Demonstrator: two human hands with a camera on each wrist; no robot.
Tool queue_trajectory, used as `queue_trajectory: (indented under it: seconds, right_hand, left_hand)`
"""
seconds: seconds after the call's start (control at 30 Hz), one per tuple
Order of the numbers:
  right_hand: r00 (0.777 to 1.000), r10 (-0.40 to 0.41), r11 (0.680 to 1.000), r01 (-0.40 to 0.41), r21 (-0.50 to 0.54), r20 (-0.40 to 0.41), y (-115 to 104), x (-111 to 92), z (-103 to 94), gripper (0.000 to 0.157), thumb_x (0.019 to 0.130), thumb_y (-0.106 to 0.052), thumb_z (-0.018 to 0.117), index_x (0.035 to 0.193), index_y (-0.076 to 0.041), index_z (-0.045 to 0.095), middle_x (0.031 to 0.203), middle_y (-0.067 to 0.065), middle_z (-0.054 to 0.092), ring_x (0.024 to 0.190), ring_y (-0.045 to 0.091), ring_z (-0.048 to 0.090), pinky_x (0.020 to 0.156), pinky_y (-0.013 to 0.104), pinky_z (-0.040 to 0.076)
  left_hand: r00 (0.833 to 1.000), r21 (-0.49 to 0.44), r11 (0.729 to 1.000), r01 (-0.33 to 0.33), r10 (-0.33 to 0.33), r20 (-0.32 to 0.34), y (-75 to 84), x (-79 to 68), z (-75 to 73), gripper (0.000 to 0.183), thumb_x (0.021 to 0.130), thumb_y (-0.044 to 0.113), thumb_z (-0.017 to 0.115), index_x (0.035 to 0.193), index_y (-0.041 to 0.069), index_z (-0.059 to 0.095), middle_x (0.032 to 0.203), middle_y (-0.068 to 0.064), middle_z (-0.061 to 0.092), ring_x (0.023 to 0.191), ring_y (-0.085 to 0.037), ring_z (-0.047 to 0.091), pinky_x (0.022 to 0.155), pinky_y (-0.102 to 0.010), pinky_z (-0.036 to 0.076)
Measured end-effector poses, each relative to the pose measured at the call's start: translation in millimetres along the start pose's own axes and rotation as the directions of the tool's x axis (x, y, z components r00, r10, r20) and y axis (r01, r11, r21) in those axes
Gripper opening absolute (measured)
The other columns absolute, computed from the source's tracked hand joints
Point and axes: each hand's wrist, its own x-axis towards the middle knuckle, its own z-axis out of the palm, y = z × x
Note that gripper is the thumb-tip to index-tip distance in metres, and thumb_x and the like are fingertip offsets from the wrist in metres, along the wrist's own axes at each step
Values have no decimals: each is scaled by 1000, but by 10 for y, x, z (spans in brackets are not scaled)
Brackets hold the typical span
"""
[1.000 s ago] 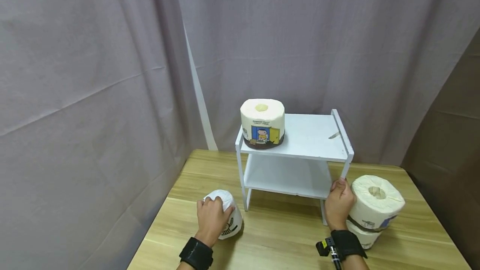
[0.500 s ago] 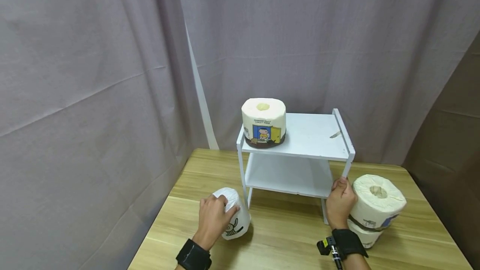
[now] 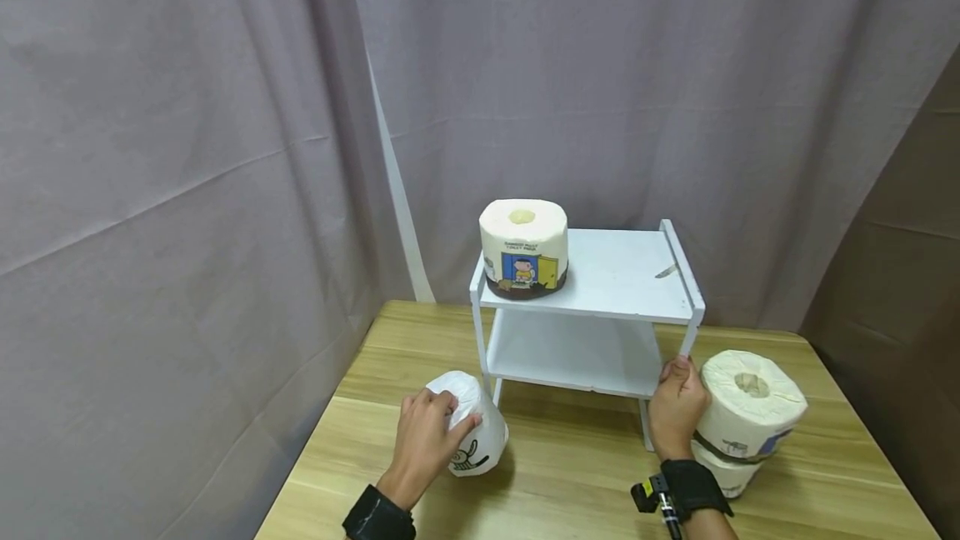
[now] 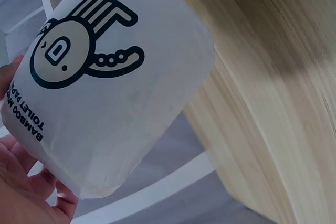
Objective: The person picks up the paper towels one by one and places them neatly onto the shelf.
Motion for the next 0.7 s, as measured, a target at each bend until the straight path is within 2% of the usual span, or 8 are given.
queue_trajectory:
  seconds: [0.17,0.37,0.47,0.6,0.7]
  right_hand:
    - [1000,14,1000,-14,-4,-4,-25,-8,6,46,104,-20,40,67,6,44,56,5,37,54,-1,30,59,22,26]
    - [1000,26,1000,-26,4,6,-35,-23,0,45,104,-18,40,67,7,45,56,9,38,54,0,31,58,21,25]
    - [1000,28,1000,-28,8,12,-39,-18,-7,46,105,-18,39,67,7,45,56,7,38,55,0,32,59,21,26]
    - [1000,27,1000,-27,5,5,-23,-10,-3,46,105,-18,39,67,7,45,56,7,39,55,0,32,59,22,26]
    - [999,36,999,-36,-2,-1,104,-13,19,46,104,-19,40,66,6,45,55,7,38,54,1,31,59,21,26]
  left_hand:
    - [994,-12,994,-105,104,-31,-48,-4,-12,37,76,52,76,80,18,62,75,9,62,79,-9,51,78,-34,37]
    - [960,27,965,-262,263,-95,-132,-11,-10,38,75,52,76,84,17,63,81,7,64,84,-10,54,80,-35,38]
    - [950,28,955,-294,296,-102,-134,-1,-24,38,77,53,74,84,18,62,80,8,63,84,-10,54,80,-35,37]
    - [945,17,949,-314,314,-94,-111,30,-58,39,79,56,72,85,19,62,81,8,64,85,-9,54,79,-34,36]
    - [940,11,944,-329,329,-89,-95,53,-84,38,80,56,70,85,19,62,81,9,63,85,-9,53,79,-33,36]
